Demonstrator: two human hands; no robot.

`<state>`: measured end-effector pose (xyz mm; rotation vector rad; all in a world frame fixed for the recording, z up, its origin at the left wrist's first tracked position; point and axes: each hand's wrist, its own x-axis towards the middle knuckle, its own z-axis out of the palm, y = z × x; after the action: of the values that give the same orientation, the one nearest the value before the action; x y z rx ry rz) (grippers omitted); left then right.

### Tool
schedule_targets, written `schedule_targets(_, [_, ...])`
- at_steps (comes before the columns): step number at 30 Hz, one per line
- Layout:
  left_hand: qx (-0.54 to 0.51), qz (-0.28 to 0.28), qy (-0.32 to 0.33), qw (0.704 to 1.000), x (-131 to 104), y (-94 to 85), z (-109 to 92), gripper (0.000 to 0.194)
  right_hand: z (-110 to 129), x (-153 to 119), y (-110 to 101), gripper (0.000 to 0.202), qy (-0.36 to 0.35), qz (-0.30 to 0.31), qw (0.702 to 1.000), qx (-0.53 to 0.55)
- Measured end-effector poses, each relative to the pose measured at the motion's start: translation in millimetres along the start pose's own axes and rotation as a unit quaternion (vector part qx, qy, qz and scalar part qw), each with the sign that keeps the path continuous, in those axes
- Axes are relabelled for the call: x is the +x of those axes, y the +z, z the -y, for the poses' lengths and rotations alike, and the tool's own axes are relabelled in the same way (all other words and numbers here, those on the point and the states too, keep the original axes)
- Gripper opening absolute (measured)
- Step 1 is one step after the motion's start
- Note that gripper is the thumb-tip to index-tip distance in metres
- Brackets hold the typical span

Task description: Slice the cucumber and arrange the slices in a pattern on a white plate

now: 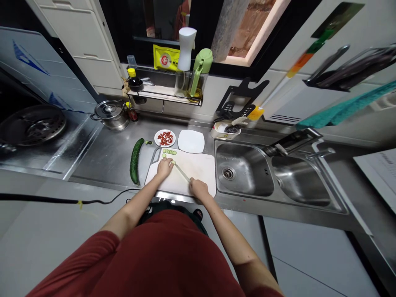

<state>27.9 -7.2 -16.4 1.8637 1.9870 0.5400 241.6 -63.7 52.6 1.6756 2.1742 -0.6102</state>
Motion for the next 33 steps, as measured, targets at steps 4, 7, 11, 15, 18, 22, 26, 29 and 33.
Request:
schedule_targets(4, [0.001, 0.011, -0.003, 1.000, 0, -4.1, -7, 0.025, -7, -4, 11, 0.031, 0.036, -0.043, 0.998, 0.042])
schedule_targets(7, [-0.011, 0.020, -0.034, 0.999, 5, -7.4, -11, 0.021, -12, -3, 15, 0.031, 0.055, -0.070, 0.993, 0.071])
schedule_targets(11, [-0.045, 0.027, -0.076, 0.996, 14, -7.8, -11, 0.017, -19, 2, 19, 0.031, 0.070, -0.085, 0.990, 0.090])
schedule_targets(15, [-0.105, 0.022, -0.096, 0.990, 18, -3.2, -7, 0.008, -23, 5, 22, 0.031, 0.084, -0.096, 0.987, 0.102])
schedule_targets(18, [-0.151, 0.015, -0.119, 0.981, 16, -1.2, -3, 0.006, -24, 6, 22, 0.032, 0.095, -0.100, 0.985, 0.105])
schedule_targets(22, [-0.183, -0.011, -0.137, 0.974, 16, -6.7, 6, 0.008, -23, 7, 22, 0.032, 0.103, -0.094, 0.985, 0.106])
schedule_targets(26, [-0.188, -0.052, -0.174, 0.965, 22, -16.5, 24, 0.007, -21, 8, 21, 0.034, 0.110, -0.089, 0.985, 0.103])
schedule_targets(29, [-0.168, -0.068, -0.201, 0.963, 28, -21.2, 37, 0.008, -21, 8, 20, 0.035, 0.116, -0.080, 0.985, 0.100])
schedule_targets(33, [-0.147, -0.075, -0.210, 0.964, 33, -22.9, 44, 0.009, -20, 7, 17, 0.035, 0.119, -0.072, 0.986, 0.092])
